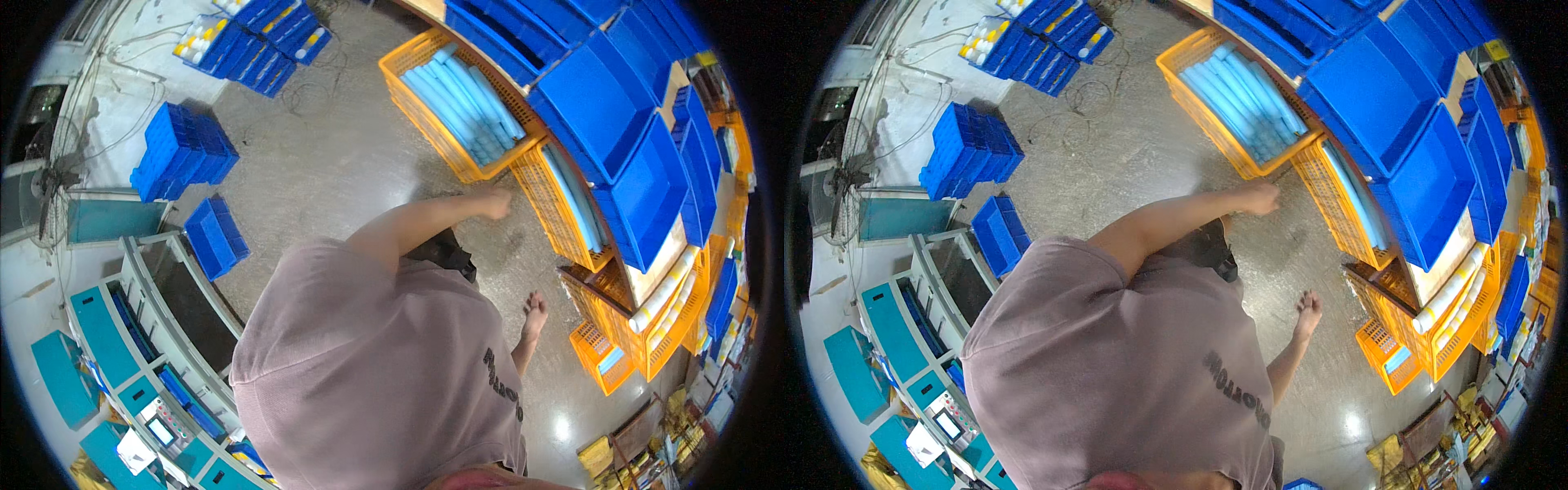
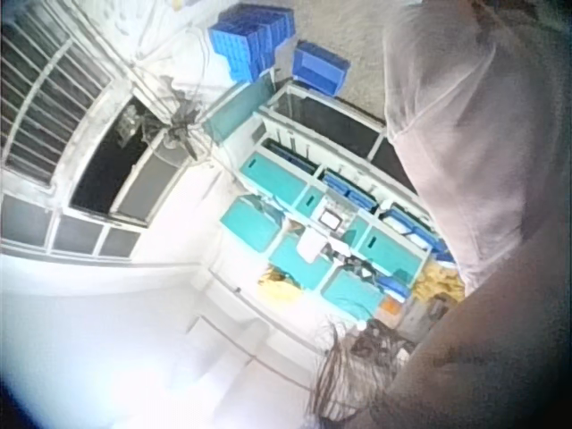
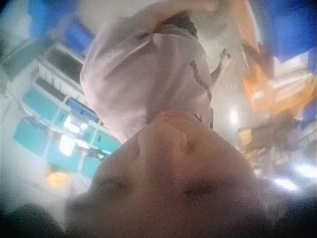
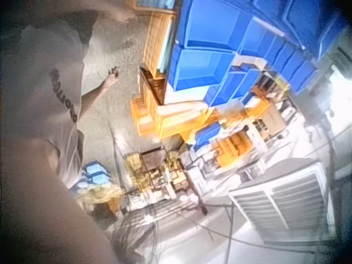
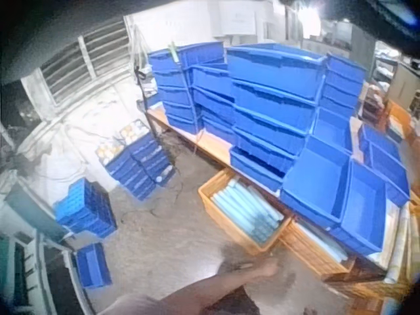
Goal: The person assembles blue plastic trays by inserting cylindrical foam inserts into tray cavities, then places the trays into a machine. They also use a handheld scanner on the trays and move stacks of trays and crates around the workspace.
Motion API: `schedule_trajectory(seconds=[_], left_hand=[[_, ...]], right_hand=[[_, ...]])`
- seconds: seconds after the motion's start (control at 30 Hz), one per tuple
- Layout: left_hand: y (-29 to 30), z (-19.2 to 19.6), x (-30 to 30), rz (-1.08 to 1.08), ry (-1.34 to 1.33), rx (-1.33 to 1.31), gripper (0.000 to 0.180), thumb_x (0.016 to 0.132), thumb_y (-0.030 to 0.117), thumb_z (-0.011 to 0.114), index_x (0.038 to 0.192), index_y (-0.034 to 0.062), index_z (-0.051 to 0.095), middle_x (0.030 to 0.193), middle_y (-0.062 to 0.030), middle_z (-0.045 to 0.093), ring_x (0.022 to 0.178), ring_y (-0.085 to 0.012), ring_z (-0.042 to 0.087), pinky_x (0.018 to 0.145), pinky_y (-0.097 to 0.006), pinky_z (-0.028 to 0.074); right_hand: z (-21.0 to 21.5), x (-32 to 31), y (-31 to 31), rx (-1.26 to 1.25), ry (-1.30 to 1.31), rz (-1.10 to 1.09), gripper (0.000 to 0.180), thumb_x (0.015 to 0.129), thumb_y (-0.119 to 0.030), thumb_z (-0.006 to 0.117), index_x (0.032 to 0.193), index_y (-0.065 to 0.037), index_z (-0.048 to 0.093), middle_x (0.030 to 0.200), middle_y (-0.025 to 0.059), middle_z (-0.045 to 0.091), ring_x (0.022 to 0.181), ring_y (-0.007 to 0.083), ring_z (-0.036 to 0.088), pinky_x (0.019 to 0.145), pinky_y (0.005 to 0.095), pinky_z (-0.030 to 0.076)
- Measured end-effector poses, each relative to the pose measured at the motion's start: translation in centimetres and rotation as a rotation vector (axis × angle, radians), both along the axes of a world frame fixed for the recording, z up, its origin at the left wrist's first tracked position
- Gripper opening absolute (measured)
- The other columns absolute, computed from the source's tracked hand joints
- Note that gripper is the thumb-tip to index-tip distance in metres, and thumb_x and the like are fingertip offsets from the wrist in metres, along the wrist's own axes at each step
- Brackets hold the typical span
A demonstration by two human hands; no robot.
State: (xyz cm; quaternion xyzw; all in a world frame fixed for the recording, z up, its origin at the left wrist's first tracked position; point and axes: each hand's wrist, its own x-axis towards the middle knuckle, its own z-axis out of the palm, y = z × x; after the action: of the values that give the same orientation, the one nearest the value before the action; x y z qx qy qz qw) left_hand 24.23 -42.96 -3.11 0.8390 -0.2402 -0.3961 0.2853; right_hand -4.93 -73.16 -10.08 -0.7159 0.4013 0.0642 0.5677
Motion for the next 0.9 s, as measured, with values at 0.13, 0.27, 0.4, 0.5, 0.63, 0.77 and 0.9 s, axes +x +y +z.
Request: schedule_trajectory(seconds=[0.13,0.27,0.4,0.5,0.63,0.77,0.9], left_hand=[[-9.7,6.1,-0.6,-0.023,-0.069,-0.289,0.037,0.095,0.023,0.057,0.125,0.0008,0.057,0.112,-0.0204,0.065,0.106,-0.0361,0.062,0.087,-0.045,0.05],[-17.4,11.1,-0.3,-0.053,-0.573,-0.775,0.031,0.094,0.014,0.058,0.123,0.0057,0.06,0.113,-0.0176,0.065,0.104,-0.035,0.063,0.087,-0.046,0.051],[-23.8,14.8,2.2,-0.076,-0.858,-0.876,0.026,0.087,0.01,0.067,0.113,0.0056,0.067,0.107,-0.0152,0.068,0.1,-0.034,0.064,0.087,-0.043,0.052],[-28.7,15.9,3.7,-0.211,-0.807,-0.908,0.027,0.085,0.007,0.069,0.112,0.0024,0.066,0.108,-0.0158,0.067,0.102,-0.036,0.063,0.089,-0.045,0.05],[-35.3,14.7,4.8,-0.212,-0.664,-0.725,0.03,0.088,0.012,0.067,0.116,0.0,0.064,0.116,-0.0181,0.065,0.11,-0.0364,0.059,0.095,-0.044,0.047],[-40.5,12.4,4.9,-0.229,-0.487,-0.33,0.05,0.096,0.03,0.061,0.132,-0.0033,0.053,0.127,-0.0232,0.06,0.118,-0.04,0.054,0.102,-0.047,0.043],[-45.0,10.8,3.4,-0.152,-0.376,-0.245,0.053,0.098,0.034,0.056,0.134,-0.0046,0.052,0.123,-0.0253,0.064,0.113,-0.0391,0.061,0.098,-0.045,0.046]], right_hand=[[4.1,7.3,-2.6,-0.079,0.03,0.177,0.031,0.101,-0.028,0.058,0.121,-0.005,0.064,0.113,0.0057,0.069,0.098,0.0136,0.063,0.08,0.0296,0.051],[7.4,11.7,-5.1,-0.13,-0.031,0.17,0.03,0.098,-0.018,0.06,0.122,-0.001,0.065,0.11,0.0106,0.07,0.099,0.0198,0.064,0.087,0.0347,0.052],[11.2,14.1,-7.7,-0.207,-0.213,0.19,0.029,0.095,-0.014,0.059,0.12,0.001,0.065,0.118,0.0165,0.069,0.11,0.0278,0.065,0.095,0.0391,0.05],[14.6,13.8,-10.1,-0.239,-0.263,0.089,0.029,0.096,-0.015,0.061,0.12,0.0,0.064,0.114,0.0145,0.069,0.104,0.0249,0.066,0.09,0.0373,0.052],[17.5,11.9,-14.7,-0.21,-0.302,-0.041,0.029,0.094,-0.015,0.059,0.118,0.0,0.065,0.118,0.0195,0.067,0.109,0.0363,0.065,0.095,0.0398,0.051],[17.1,10.0,-21.5,-0.451,-0.23,-0.221,0.031,0.091,-0.014,0.061,0.12,-0.002,0.064,0.117,0.0181,0.065,0.111,0.0361,0.061,0.096,0.0418,0.049],[14.9,9.6,-31.6,-0.87,-0.033,-0.27,0.054,0.084,-0.023,0.072,0.132,-0.005,0.053,0.127,0.0166,0.056,0.117,0.0333,0.054,0.098,0.0445,0.045]])
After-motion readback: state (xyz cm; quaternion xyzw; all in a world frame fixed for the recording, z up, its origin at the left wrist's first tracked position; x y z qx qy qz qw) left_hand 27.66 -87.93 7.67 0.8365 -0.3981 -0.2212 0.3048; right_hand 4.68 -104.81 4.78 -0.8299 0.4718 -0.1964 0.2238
